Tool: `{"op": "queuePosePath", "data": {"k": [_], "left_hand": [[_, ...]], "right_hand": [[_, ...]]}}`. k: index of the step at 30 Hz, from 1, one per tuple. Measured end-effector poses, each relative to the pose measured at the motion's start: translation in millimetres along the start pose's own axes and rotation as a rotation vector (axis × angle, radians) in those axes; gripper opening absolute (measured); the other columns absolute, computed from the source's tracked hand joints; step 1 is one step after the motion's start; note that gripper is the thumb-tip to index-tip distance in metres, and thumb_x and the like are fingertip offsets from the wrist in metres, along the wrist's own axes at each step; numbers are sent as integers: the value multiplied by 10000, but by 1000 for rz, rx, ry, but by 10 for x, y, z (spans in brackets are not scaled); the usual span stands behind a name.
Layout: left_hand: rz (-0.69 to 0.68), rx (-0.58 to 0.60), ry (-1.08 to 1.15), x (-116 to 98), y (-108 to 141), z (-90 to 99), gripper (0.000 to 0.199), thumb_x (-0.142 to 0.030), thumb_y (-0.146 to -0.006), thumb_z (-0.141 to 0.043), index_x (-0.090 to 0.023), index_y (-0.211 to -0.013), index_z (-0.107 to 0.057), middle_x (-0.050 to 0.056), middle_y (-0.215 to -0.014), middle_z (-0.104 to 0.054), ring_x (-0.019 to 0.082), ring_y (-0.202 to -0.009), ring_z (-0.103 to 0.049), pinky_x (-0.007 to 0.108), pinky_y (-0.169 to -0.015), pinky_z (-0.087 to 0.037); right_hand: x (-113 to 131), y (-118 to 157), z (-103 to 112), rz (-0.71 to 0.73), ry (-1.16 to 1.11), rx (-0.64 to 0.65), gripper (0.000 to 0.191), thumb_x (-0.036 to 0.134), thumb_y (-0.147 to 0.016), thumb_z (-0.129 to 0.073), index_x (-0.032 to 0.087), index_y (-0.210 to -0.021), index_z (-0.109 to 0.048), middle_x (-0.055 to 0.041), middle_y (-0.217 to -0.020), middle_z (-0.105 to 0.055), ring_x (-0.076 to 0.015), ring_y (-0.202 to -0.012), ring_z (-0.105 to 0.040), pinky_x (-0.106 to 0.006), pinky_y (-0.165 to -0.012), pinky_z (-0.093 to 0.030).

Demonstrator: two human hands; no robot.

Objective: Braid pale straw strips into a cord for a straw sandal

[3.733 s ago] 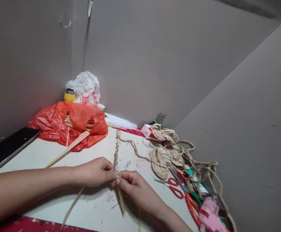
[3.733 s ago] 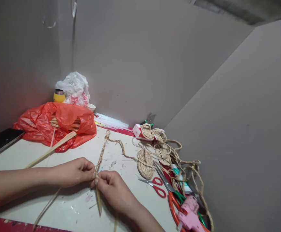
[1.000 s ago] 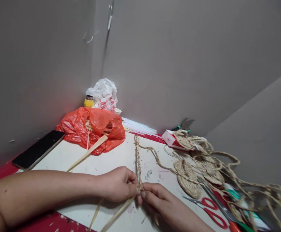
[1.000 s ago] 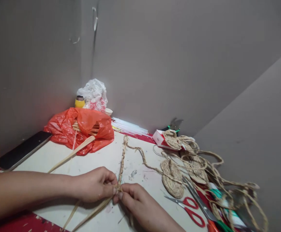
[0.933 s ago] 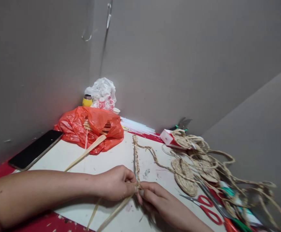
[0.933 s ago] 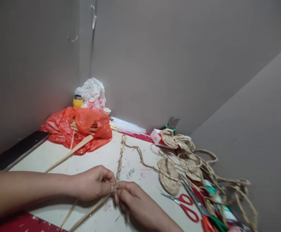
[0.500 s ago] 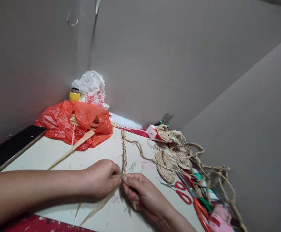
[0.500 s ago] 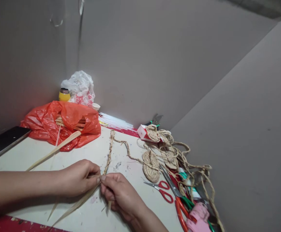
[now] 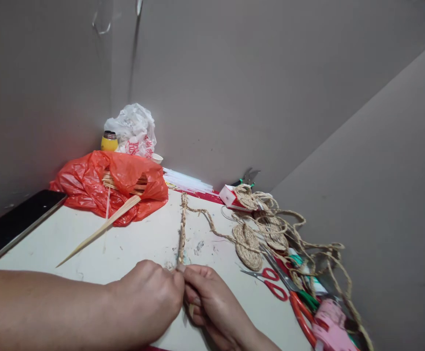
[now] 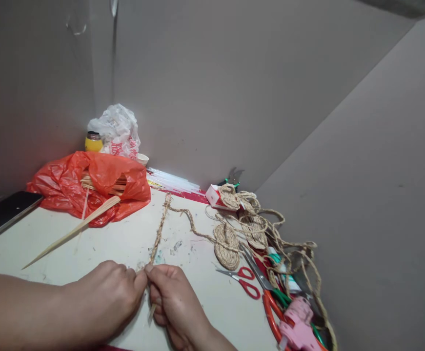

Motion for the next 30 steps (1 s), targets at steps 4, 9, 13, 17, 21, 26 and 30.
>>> {"op": "queuePosePath", "data": {"k": [4, 9, 13, 17, 21, 26, 30], "left_hand": [[-130, 74, 133, -155, 64, 111, 38, -139, -691, -586, -158, -713, -611, 66, -675, -618, 183, -567, -546, 275, -458, -277], [181, -168, 831, 319, -11, 314, 182, -170, -785, -447, -185, -614, -510, -30, -529, -509, 90, -478, -405, 227, -494, -301], [559, -311, 1377, 809, -107, -41, 88, -206, -731, -445, -174, -777, -512, -35, -617, -504, 99, -574, -447, 206, -542, -356], [560, 209, 1743, 510, -203, -518, 188, -305, -717, -399, -169, -663, -518, -51, -449, -421, 82, -373, -313, 210, -388, -220], [453, 209, 1674, 470, -199, -472, 251, -301, -714, -415, -153, -547, -530, -71, -398, -299, 61, -363, -186, 240, -399, -113], [451, 91, 1659, 571, -230, -477, 222, -310, -690, -534, -126, -576, -584, -42, -464, -447, 60, -430, -267, 241, -450, -164], [500, 40, 1646, 632, -225, -535, 212, -315, -672, -576, -123, -583, -592, -41, -457, -458, 64, -442, -289, 240, -464, -191]], "right_hand": [[51, 16, -57, -10, -20, 44, 329, 406, -730, -667, 144, -613, -506, 124, -388, -249, 0, -332, -87, -170, -345, -37], [144, 30, -97, 7, -55, 86, 311, 388, -700, -691, 143, -627, -515, 123, -386, -270, 0, -332, -97, -168, -348, -38], [160, 34, -90, 18, -36, 106, 307, 412, -722, -678, 138, -683, -544, 129, -396, -256, -3, -338, -85, -170, -353, -42], [183, 30, -91, 29, 43, 147, 330, 444, -766, -640, 131, -695, -561, 124, -399, -258, -9, -339, -82, -183, -354, -42], [202, 22, -72, 13, 129, 158, 356, 469, -722, -673, 133, -675, -568, 117, -394, -284, -14, -334, -119, -196, -353, -57], [216, 28, -49, -7, 207, 164, 326, 448, -721, -672, 136, -704, -578, 115, -396, -308, -17, -324, -117, -212, -355, -42], [283, 35, -35, 26, 345, 198, 362, 477, -733, -655, 122, -696, -596, 104, -404, -325, -23, -341, -167, -218, -371, -77]]}}
Point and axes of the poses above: each hand's wrist, its own y-axis away from the middle knuckle, its own z-axis out of the back of the hand, x = y × z, the point moved 9 cm from there along -y, towards the middle knuckle
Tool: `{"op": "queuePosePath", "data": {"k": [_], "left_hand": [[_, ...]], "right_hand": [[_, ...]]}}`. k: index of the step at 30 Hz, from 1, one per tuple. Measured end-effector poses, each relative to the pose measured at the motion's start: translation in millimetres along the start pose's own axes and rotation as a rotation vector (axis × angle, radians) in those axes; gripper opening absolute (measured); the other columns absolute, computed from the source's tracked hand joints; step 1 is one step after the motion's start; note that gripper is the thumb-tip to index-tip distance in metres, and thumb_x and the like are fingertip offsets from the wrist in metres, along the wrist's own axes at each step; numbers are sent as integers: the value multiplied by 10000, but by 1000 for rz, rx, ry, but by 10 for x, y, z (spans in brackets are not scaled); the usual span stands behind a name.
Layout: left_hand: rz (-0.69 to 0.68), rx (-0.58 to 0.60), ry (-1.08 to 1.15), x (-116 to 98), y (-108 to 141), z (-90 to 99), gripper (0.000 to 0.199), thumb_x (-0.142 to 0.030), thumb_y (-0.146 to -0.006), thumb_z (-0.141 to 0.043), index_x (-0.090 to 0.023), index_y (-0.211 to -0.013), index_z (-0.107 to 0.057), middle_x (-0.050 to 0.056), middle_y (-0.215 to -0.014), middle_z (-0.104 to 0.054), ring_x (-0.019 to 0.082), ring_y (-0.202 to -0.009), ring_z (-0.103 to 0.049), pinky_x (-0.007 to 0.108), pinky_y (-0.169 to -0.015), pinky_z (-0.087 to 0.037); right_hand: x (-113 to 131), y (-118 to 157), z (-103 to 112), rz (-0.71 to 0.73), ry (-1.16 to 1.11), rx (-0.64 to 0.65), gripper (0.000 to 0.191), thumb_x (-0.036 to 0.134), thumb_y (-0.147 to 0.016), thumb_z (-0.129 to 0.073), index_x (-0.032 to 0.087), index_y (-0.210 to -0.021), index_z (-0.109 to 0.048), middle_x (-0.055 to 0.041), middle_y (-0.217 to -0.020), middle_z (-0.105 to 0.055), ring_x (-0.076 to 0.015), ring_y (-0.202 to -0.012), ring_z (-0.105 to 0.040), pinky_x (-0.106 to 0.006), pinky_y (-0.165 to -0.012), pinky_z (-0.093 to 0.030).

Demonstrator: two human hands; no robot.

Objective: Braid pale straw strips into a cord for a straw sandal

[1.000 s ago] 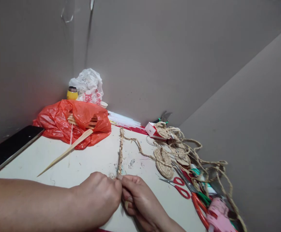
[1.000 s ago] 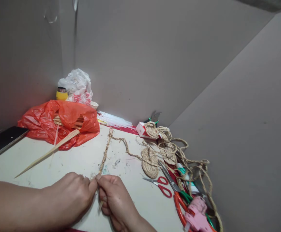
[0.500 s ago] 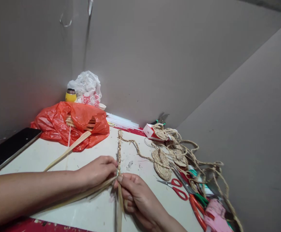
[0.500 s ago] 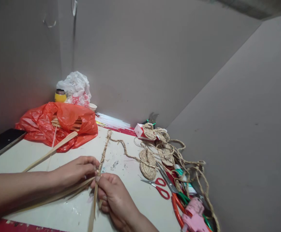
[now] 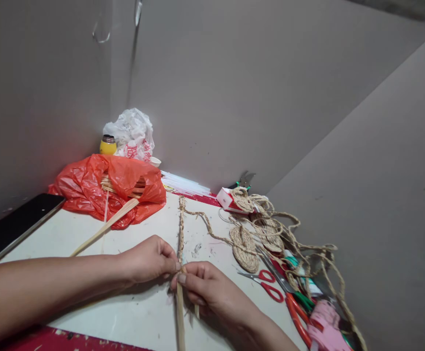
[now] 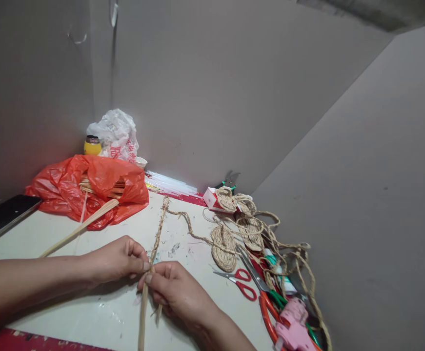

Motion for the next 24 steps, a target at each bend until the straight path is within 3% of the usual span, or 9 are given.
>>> {"op": "queuePosePath", "data": {"k": [4, 9, 11, 14, 16, 19, 22, 24], "left_hand": [[24, -64, 49, 14, -2, 47, 173, -296, -646, -598, -127, -607, -587, -58, -451, -421, 60, -431, -276, 243, -451, -171], [92, -122, 60, 47, 17, 75, 127, -261, -618, -600, -146, -583, -562, -73, -413, -386, 56, -392, -240, 243, -436, -152], [98, -123, 41, 64, 28, 62, 115, -251, -596, -602, -146, -569, -563, -70, -417, -397, 59, -398, -264, 237, -443, -180], [79, -122, -19, 90, 34, 44, 96, -243, -575, -585, -149, -564, -568, -61, -442, -417, 73, -427, -310, 235, -452, -221], [78, -137, -63, 122, 27, 53, 71, -225, -570, -556, -156, -556, -557, -62, -438, -398, 78, -432, -309, 236, -450, -225], [-14, -140, -80, 83, -3, 50, 24, -168, -550, -520, -156, -549, -540, -54, -470, -415, 85, -458, -338, 238, -463, -259], [-126, -142, -105, 16, -22, 51, 42, -124, -515, -515, -155, -543, -515, -34, -531, -470, 100, -499, -391, 247, -490, -309], [-142, -138, -99, 31, -36, 51, 62, -114, -501, -520, -155, -545, -510, -18, -545, -486, 117, -515, -416, 260, -498, -326]], "right_hand": [[84, 5, 87, 53, 189, 36, 382, 483, -777, -607, 123, -655, -579, 71, -424, -400, -38, -376, -284, -205, -407, -179], [92, 31, 274, 6, 429, 51, 373, 478, -839, -524, 129, -729, -596, 31, -474, -525, -49, -377, -349, -193, -415, -232], [220, 42, 396, 37, 526, -48, 373, 485, -821, -537, 134, -710, -596, -8, -588, -602, -56, -394, -415, -192, -396, -250], [615, 76, 508, 171, 613, -291, 330, 466, -793, -568, 146, -718, -602, -36, -714, -648, -78, -443, -497, -195, -387, -292], [879, 59, 427, 251, 617, -390, 275, 420, -790, -577, 155, -720, -599, -31, -691, -650, -75, -422, -480, -197, -381, -297], [1132, -158, 105, 309, 598, -404, 183, 309, -778, -589, 160, -671, -585, -12, -603, -630, -65, -379, -446, -198, -367, -286], [1126, -599, -197, 224, 564, -390, 150, 223, -751, -611, 159, -623, -568, -1, -552, -626, -57, -353, -434, -185, -352, -270], [1038, -916, -284, 132, 505, -434, 212, 235, -755, -619, 162, -574, -536, 2, -493, -596, -58, -329, -407, -184, -327, -232]]}}
Point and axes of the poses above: each hand's wrist, its own y-axis away from the middle knuckle, its own z-axis out of the back of the hand, x = y × z, the point moved 9 cm from there along -y, towards the middle knuckle
